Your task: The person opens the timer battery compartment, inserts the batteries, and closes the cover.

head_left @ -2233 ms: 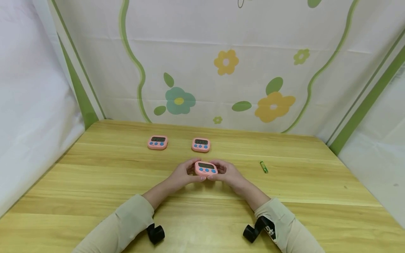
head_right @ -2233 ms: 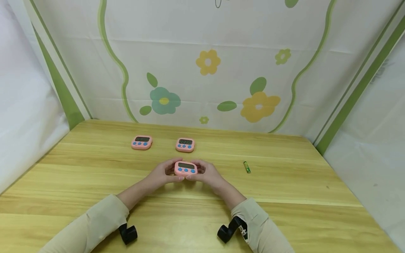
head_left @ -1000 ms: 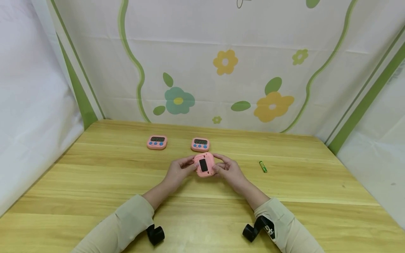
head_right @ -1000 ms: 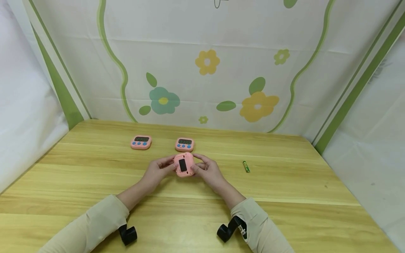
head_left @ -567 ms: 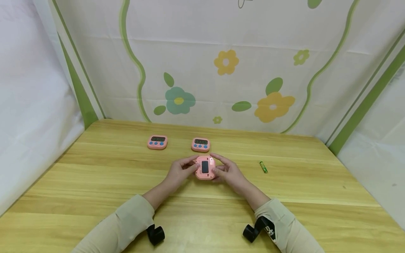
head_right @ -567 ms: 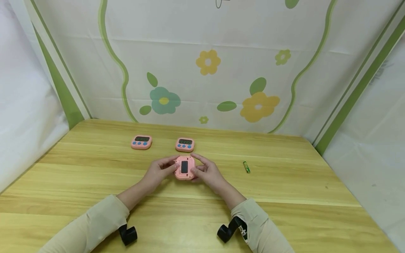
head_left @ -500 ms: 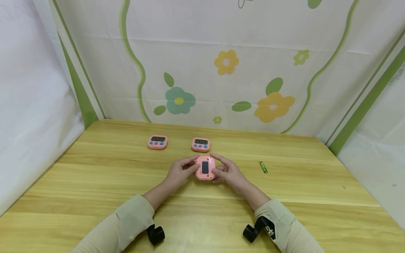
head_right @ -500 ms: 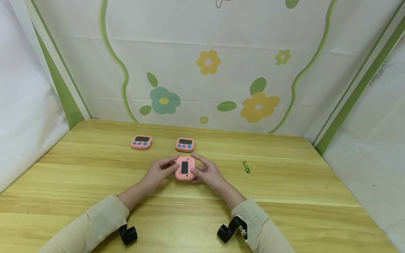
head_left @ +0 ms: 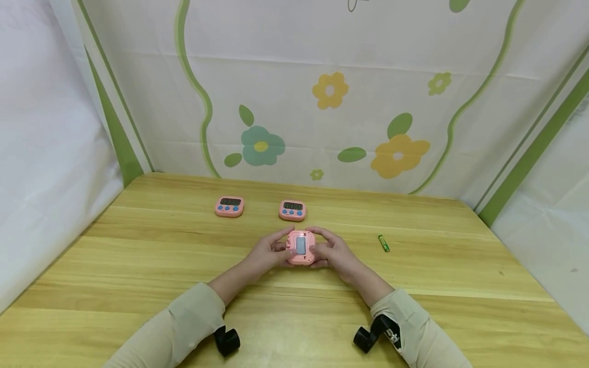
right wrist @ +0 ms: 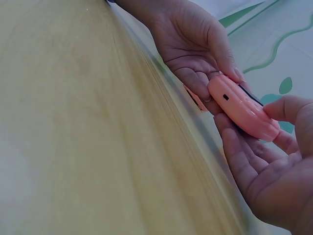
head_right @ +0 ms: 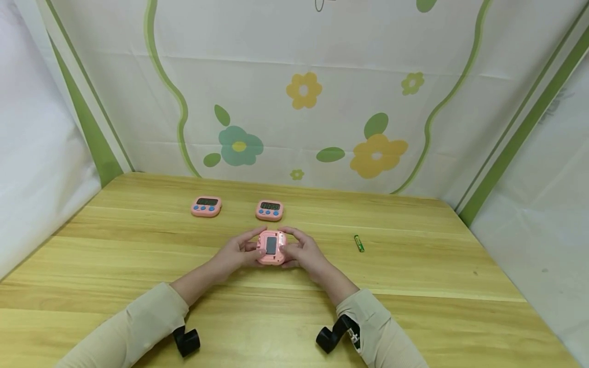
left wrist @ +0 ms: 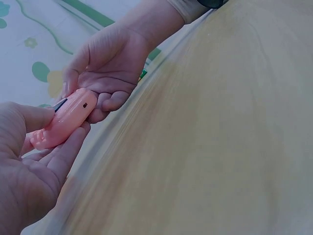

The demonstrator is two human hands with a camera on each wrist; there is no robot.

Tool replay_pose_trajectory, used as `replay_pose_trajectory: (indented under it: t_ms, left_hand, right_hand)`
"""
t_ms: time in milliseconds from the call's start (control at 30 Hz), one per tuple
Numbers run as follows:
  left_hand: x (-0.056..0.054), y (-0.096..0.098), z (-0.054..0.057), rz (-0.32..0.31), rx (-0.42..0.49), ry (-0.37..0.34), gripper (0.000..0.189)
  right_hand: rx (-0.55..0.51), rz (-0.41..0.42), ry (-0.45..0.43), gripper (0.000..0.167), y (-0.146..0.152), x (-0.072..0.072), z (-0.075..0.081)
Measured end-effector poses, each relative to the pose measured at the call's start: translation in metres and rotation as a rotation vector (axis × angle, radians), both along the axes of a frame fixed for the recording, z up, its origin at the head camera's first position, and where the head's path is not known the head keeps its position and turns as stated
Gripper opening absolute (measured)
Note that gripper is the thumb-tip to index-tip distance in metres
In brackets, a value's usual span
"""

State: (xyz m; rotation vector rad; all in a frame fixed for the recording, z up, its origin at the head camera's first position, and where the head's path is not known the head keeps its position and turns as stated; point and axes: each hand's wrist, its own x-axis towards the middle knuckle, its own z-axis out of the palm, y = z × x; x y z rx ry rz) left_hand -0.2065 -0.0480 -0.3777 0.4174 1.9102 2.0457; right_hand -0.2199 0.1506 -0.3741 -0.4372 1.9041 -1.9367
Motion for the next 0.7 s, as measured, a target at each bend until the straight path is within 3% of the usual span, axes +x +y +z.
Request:
replay_pose_trajectory:
  t_ms: [200,333,700]
  left_hand:
    - [0.0032,0.0001,0.0057,-0.035,0.032,-0.05,0.059]
    - [-0.0008,-0.0001,-0.0028,-0.058,0.042,-0.08,0.059]
    - [0.0007,0.001,-0.0018,-0.068,0.011,-0.133,0.057]
  right_hand:
    - [0.036,-0.017,-0.035,0.047,-0.0002,0.0006,0.0006]
    - [0.052,-0.019,-0.057,0.047,-0.0006,0.0013,-0.0003]
    - [0.06,-0.013,-0.079,0.044,-0.0015,0.0001,-0.0038]
